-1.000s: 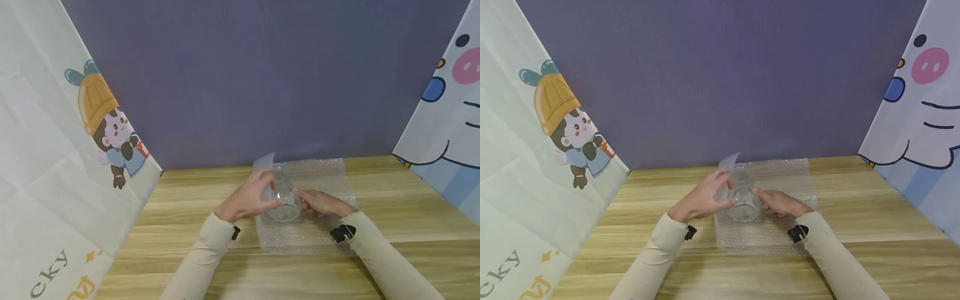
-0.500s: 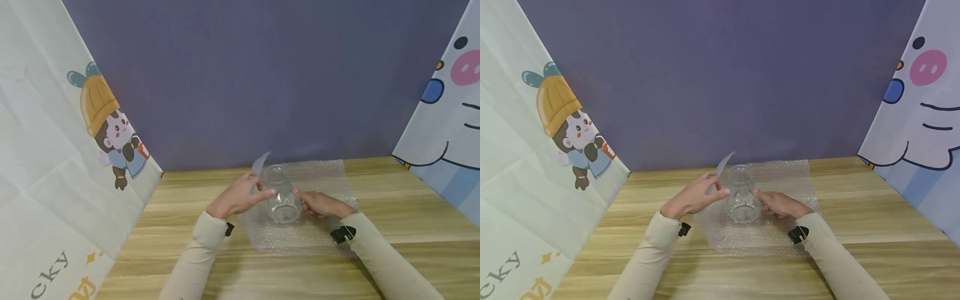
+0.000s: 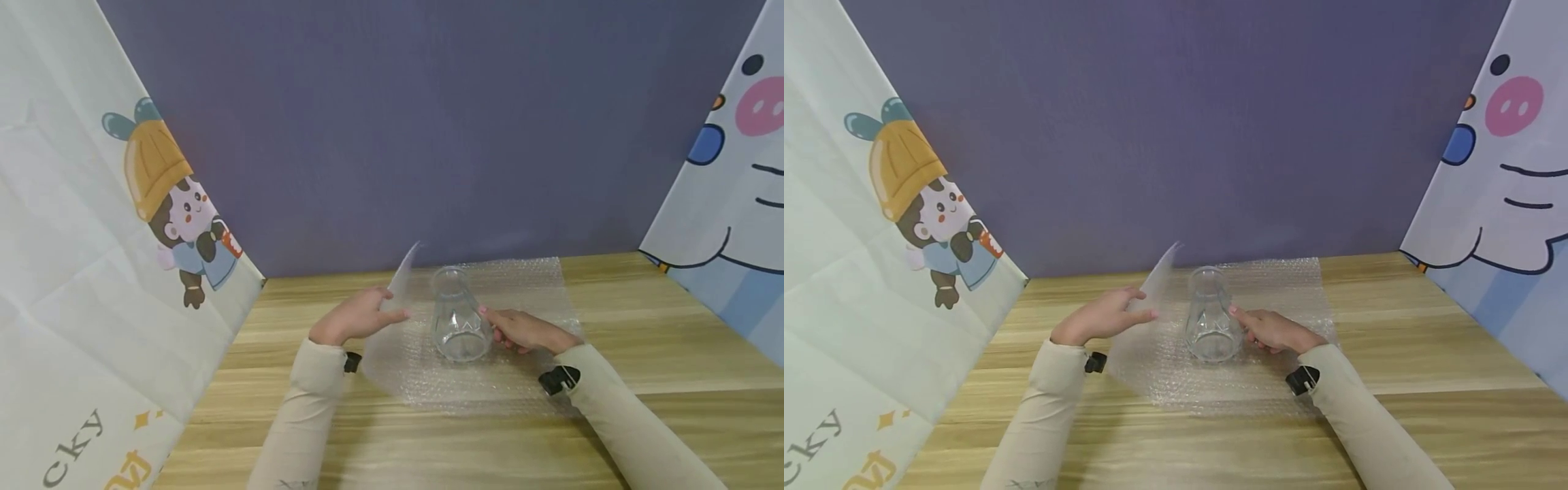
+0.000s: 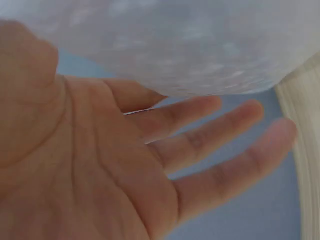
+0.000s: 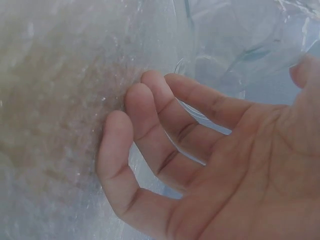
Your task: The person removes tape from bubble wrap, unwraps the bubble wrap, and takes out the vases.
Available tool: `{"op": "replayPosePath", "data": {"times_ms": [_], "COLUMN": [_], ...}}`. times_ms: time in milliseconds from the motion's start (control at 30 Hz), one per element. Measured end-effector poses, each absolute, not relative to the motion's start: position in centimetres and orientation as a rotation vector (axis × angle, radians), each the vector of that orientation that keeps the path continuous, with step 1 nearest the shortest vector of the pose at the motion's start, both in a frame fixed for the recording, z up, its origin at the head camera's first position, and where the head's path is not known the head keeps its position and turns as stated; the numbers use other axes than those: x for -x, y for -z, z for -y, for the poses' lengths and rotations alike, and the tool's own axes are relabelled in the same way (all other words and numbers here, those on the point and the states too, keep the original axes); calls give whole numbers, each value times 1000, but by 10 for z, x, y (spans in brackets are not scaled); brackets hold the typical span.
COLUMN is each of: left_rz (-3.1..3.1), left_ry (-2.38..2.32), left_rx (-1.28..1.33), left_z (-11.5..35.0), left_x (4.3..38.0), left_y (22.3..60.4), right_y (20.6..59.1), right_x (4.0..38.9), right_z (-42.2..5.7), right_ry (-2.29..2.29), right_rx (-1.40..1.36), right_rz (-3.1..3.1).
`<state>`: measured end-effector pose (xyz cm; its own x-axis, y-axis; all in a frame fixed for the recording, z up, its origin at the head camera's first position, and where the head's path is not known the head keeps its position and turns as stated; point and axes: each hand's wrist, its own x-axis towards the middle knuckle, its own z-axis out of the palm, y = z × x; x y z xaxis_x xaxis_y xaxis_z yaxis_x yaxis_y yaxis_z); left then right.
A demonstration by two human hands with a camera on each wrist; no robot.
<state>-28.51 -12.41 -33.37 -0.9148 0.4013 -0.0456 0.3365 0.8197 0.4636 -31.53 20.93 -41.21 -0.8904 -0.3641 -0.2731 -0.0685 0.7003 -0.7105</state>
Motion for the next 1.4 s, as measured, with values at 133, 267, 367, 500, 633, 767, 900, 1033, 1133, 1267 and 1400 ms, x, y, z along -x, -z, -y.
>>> {"op": "replayPosePath", "data": {"times_ms": [133, 267, 367, 500, 633, 767, 900, 1033, 1133, 1267, 1400], "left_rz": [-2854, -2837, -2819, -2786, -2765, -2759, -2733, -2712, -2736, -2767, -2776], "left_ry": [-675, -666, -643, -618, -614, -588, -570, -567, -526, -504, -545], "left_rx": [-512, -472, -433, -420, -434, -376, -282, -228, -233, -215, -267], "left_z": [137, 147, 154, 161, 168, 175, 178, 179, 179, 172, 153], "left_x": [288, 290, 291, 292, 293, 295, 296, 299, 301, 299, 299], "left_y": [332, 332, 334, 335, 336, 339, 343, 348, 352, 353, 359], "right_y": [413, 413, 414, 414, 415, 414, 414, 414, 414, 415, 414], "right_x": [317, 319, 319, 320, 319, 319, 318, 318, 318, 319, 319], "right_z": [-210, -211, -211, -211, -211, -211, -211, -211, -211, -212, -212], "right_ry": [1034, 1036, 1032, 1031, 1030, 1028, 1033, 1040, 1041, 1041, 1041], "right_rx": [337, 340, 344, 352, 350, 355, 367, 361, 349, 353, 361], "right_rz": [-2513, -2511, -2516, -2519, -2515, -2505, -2495, -2495, -2496, -2481, -2468]}}
